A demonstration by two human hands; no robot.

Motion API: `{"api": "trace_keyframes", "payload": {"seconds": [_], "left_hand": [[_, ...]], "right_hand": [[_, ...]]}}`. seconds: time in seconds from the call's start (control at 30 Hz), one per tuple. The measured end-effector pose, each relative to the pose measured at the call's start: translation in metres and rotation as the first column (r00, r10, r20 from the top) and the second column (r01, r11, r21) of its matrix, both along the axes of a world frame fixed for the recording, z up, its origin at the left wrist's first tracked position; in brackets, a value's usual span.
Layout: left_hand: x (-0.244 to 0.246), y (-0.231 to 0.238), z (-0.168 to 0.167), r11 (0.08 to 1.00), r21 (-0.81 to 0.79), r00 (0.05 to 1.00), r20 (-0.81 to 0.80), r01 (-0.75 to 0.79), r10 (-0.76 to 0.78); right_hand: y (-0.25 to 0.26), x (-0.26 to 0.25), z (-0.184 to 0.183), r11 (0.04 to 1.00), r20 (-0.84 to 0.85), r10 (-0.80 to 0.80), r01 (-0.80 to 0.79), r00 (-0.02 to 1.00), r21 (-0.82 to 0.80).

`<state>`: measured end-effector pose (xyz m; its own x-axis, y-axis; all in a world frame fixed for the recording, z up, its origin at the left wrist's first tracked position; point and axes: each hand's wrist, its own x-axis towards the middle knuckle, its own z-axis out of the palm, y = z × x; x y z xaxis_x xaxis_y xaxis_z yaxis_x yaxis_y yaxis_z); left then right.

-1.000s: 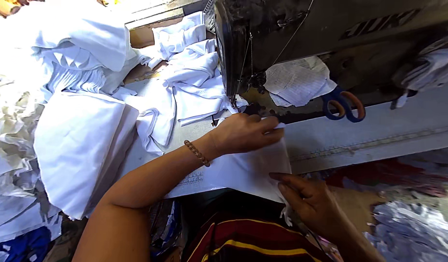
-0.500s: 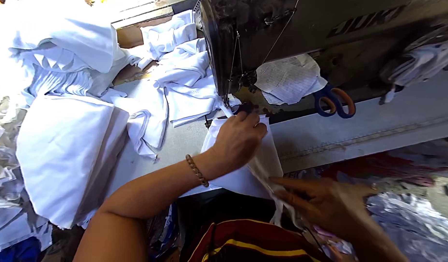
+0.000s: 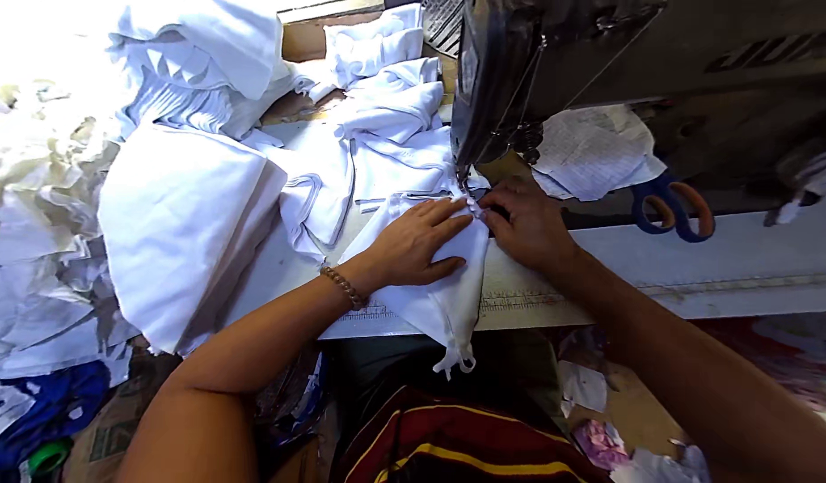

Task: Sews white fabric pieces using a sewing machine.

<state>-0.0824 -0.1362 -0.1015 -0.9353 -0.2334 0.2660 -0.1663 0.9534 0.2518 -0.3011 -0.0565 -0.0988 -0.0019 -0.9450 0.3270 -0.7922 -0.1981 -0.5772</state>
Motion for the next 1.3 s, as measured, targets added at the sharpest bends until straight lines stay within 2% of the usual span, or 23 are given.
{"api": "trace_keyframes", "payload": {"seconds": [0.1, 0.17, 0.27, 0.33, 0.4, 0.43, 0.5, 0.53, 0.6, 0.7, 0.83, 0.9, 0.97, 1.1, 1.17, 1.23, 1.3], "left_hand": [[-0.003, 0.007, 0.007, 0.997, -0.061, 0.986, -0.163, -0.046, 0.036], [-0.011, 0.010, 0.017, 0.996, -0.067, 0.970, -0.241, -0.057, 0.040], [-0.022, 0.001, 0.023, 0.993, 0.061, 0.989, -0.093, -0.106, 0.111], [-0.026, -0.005, 0.014, 0.995, 0.052, 0.993, -0.072, -0.090, 0.094], [-0.029, -0.004, 0.013, 0.989, 0.128, 0.988, -0.123, -0.077, 0.092], [-0.029, -0.002, 0.016, 0.973, 0.222, 0.985, -0.140, -0.067, 0.100], [-0.027, 0.001, 0.018, 0.929, 0.369, 0.969, -0.219, -0.028, 0.116], [-0.025, 0.002, 0.016, 0.928, 0.373, 0.954, -0.267, -0.025, 0.133], [-0.022, 0.001, 0.008, 0.957, 0.287, 0.936, -0.324, -0.044, 0.140], [-0.020, -0.003, 0.001, 0.992, 0.128, 0.952, -0.302, -0.014, 0.052], [-0.017, -0.008, 0.001, 1.000, 0.025, 0.981, -0.192, -0.009, 0.014], [-0.014, -0.009, 0.002, 1.000, -0.001, 0.991, -0.133, -0.025, 0.024], [-0.011, -0.015, 0.000, 0.999, -0.014, 0.991, -0.133, -0.030, 0.028], [-0.009, -0.024, -0.002, 0.999, -0.037, 0.988, -0.155, -0.029, 0.023], [-0.008, -0.019, -0.002, 0.999, -0.036, 0.989, -0.149, -0.007, 0.002], [-0.007, -0.009, -0.001, 1.000, -0.017, 0.990, -0.136, 0.022, -0.024], [-0.004, -0.002, 0.000, 0.998, -0.005, 0.988, -0.147, 0.057, -0.057]], "right_hand": [[0.000, 0.000, 0.001, 1.000, 0.007, -0.021, 0.021, 1.000, 0.006], [-0.001, -0.006, -0.003, 0.998, -0.004, 0.038, -0.039, 0.999, -0.044], [0.001, -0.007, -0.009, 0.986, -0.056, 0.128, -0.133, 0.990, -0.101], [0.003, -0.003, -0.011, 0.981, -0.089, 0.130, -0.142, 0.987, -0.136], [0.007, -0.002, -0.012, 0.974, -0.037, 0.074, -0.080, 0.997, -0.214], [0.009, -0.002, -0.011, 0.968, 0.016, 0.026, -0.021, 1.000, -0.249], [0.008, -0.003, -0.008, 0.973, 0.087, -0.057, 0.075, 0.995, -0.218], [0.006, -0.003, -0.006, 0.982, 0.088, -0.078, 0.092, 0.993, -0.164], [0.000, -0.001, -0.002, 0.995, 0.048, -0.081, 0.084, 0.996, -0.054], [-0.009, 0.005, 0.002, 0.998, -0.069, -0.060, 0.062, 0.996, 0.020], [-0.019, -0.002, 0.003, 0.997, -0.276, -0.083, 0.081, 0.957, -0.019], [-0.023, -0.008, 0.000, 0.995, -0.323, -0.097, 0.084, 0.941, -0.053], [-0.024, -0.010, -0.004, 0.991, -0.302, -0.102, 0.071, 0.948, -0.112], [-0.015, -0.007, -0.011, 0.963, -0.141, -0.114, 0.075, 0.983, -0.258], [-0.009, -0.004, -0.010, 0.944, -0.092, -0.069, 0.035, 0.993, -0.329], [-0.005, -0.001, -0.007, 0.929, -0.145, 0.053, -0.102, 0.988, -0.355], [-0.007, 0.005, -0.009, 0.924, -0.235, 0.142, -0.214, 0.962, -0.316]]}}
